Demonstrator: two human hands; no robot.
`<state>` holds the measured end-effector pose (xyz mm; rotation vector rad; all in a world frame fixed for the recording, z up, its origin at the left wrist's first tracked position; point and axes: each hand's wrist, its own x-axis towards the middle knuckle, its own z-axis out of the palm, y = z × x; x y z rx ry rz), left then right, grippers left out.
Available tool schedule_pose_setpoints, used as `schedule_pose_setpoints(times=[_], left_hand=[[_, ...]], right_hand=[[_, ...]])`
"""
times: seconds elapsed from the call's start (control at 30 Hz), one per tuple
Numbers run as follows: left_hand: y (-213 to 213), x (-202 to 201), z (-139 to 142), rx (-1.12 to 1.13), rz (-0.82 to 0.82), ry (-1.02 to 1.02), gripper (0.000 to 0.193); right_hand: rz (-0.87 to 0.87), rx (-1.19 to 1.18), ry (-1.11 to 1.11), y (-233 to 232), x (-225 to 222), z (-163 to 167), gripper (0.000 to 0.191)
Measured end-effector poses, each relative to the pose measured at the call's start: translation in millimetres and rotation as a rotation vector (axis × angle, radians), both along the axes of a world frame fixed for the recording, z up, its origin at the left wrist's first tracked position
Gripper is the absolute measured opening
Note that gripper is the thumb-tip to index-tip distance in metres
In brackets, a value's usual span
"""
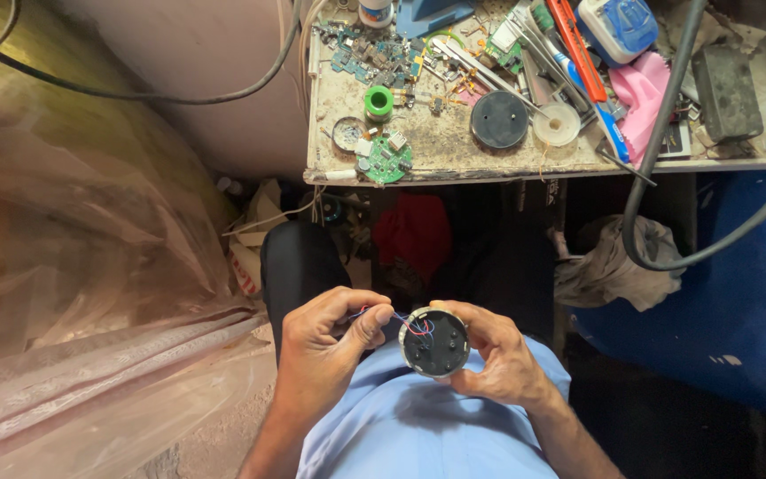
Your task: The person holds a small circular electronic device and uses a screwdriver to manipulate internal components and wires. They then place a blue rectangular battery into the device and continue adjusting the internal wiring.
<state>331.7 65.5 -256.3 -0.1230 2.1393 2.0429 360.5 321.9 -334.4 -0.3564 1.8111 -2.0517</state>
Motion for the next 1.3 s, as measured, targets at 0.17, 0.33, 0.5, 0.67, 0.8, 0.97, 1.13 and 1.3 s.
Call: schedule_pose_setpoints(times=[0.17,0.33,0.5,0.67,0.8,0.97,1.13,1.3], left_hand=[[-1,2,-3,0.006,0.006,-0.015,0.019],[0,3,-3,-0.015,0.004,0.015,0.018],[0,2,-2,-0.052,-0.002,0.014,0.018],[-3,0,9,-0.144,-0.061,0.100,0.014],[-9,-2,30,-0.119,-0.187,0.394,0.033],[-12,-14,53,-0.308,-0.490,0.716,0.039],[-14,-32,54,-0.367,-0.699,0.698,0.028],[-12,-36,47,-0.324,-0.703,0.660,0.018]], right_hand=[[0.010,-0.024,-0.007,-1,-1,0,0.082],[0.005,-0.020,-0.043,0,0,3,0.081],[0.024,0.001,-0.110,2,-1,6,0.078],[0.039,-0.026,-0.112,2,-1,6,0.077],[0.055,-0.014,-0.068,4,-2,4,0.079],[0.073,0.027,-0.082,4,-2,3,0.083],[0.101,-0.008,-0.051,5,-2,7,0.082],[0.091,0.015,-0.091,2,0,11,0.078]])
